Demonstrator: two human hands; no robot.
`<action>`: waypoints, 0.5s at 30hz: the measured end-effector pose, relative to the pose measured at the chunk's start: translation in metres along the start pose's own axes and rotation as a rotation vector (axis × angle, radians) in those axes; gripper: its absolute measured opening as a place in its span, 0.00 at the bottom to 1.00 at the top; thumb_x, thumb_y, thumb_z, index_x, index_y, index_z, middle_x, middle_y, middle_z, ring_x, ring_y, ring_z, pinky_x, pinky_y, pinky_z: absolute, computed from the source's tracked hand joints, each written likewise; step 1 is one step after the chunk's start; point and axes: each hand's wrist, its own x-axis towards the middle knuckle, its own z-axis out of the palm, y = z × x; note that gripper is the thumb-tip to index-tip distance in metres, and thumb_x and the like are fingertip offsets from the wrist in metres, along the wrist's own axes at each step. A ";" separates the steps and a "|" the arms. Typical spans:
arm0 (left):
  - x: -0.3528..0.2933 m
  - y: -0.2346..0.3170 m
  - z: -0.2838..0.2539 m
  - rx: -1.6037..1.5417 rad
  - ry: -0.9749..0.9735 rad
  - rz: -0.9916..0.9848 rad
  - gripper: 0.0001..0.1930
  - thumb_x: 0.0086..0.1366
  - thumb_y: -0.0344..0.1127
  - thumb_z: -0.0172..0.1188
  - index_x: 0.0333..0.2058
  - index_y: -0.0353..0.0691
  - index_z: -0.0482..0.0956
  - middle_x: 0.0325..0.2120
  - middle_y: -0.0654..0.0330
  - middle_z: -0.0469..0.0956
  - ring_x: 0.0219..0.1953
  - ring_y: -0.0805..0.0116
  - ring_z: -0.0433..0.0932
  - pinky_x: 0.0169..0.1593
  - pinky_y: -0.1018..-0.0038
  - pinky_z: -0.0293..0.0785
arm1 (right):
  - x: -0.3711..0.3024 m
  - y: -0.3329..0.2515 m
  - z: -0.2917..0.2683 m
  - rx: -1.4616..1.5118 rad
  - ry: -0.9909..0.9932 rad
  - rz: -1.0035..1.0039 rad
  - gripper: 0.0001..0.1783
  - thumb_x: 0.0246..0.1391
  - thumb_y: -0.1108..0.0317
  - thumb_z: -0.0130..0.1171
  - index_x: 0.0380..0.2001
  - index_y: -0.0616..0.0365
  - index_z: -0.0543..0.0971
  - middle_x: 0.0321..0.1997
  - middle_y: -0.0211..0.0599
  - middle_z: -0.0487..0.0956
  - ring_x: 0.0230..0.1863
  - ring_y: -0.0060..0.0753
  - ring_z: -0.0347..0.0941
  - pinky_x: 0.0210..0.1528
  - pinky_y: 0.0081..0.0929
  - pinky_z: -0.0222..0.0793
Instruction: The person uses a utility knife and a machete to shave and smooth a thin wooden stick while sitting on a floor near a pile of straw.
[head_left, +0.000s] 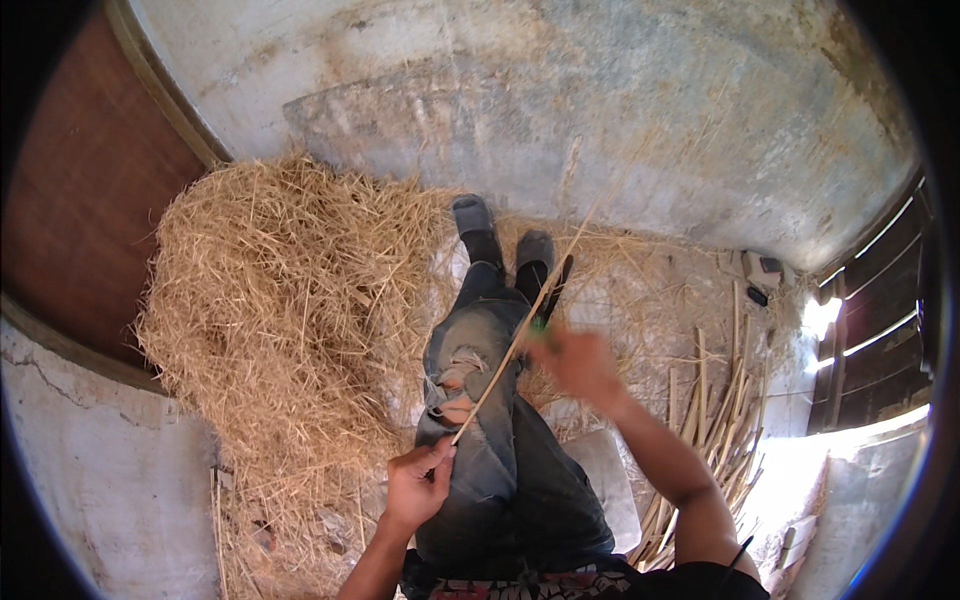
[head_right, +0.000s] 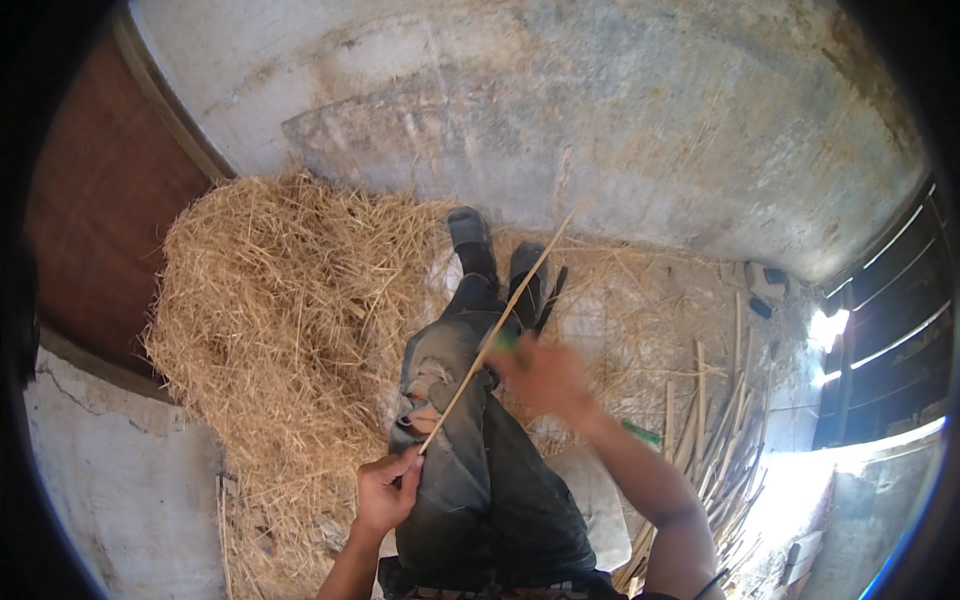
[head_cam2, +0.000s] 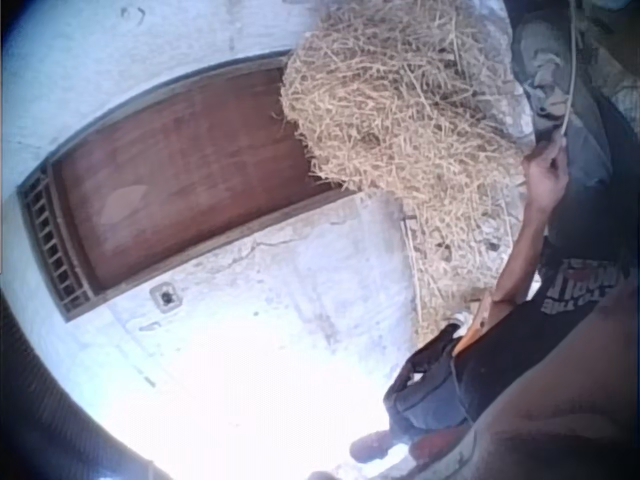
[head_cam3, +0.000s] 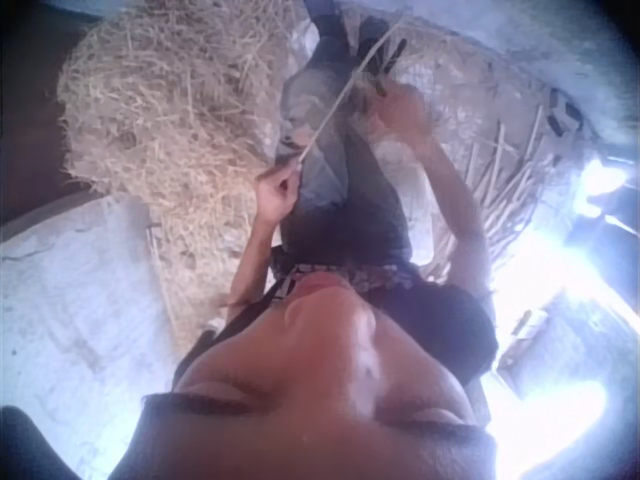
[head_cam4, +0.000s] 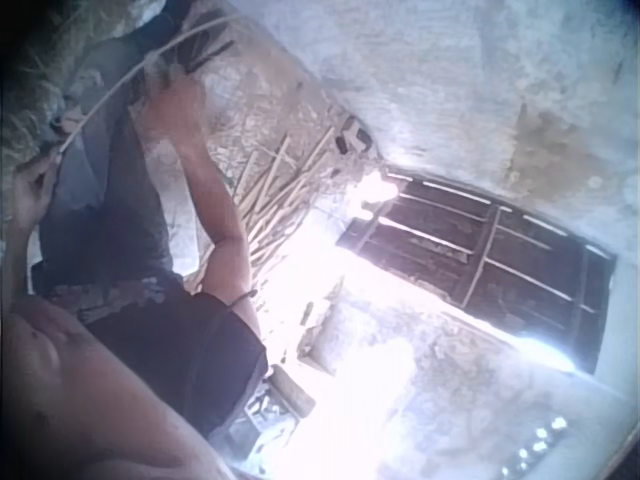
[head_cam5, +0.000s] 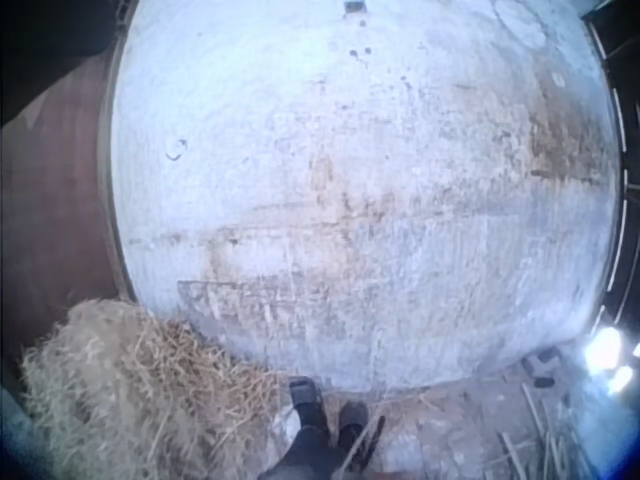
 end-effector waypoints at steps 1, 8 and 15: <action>0.000 0.001 0.001 0.043 -0.006 0.058 0.09 0.64 0.24 0.65 0.42 0.32 0.86 0.18 0.54 0.76 0.19 0.73 0.74 0.24 0.75 0.67 | 0.021 0.019 -0.014 0.061 0.115 -0.056 0.26 0.61 0.43 0.62 0.27 0.58 0.78 0.21 0.53 0.78 0.26 0.59 0.78 0.25 0.47 0.71; 0.013 0.000 0.006 -0.049 -0.007 0.035 0.09 0.63 0.24 0.64 0.42 0.31 0.86 0.19 0.53 0.77 0.17 0.67 0.73 0.24 0.73 0.68 | 0.030 0.047 0.038 0.768 0.089 0.219 0.33 0.68 0.39 0.52 0.24 0.60 0.75 0.11 0.35 0.70 0.12 0.38 0.66 0.17 0.39 0.58; 0.010 -0.010 0.004 -0.231 -0.043 -0.123 0.08 0.66 0.27 0.65 0.41 0.31 0.86 0.17 0.60 0.75 0.19 0.80 0.69 0.23 0.77 0.65 | 0.005 0.037 0.010 0.694 -0.174 -0.385 0.24 0.56 0.46 0.68 0.29 0.57 0.76 0.13 0.31 0.68 0.14 0.27 0.65 0.17 0.26 0.57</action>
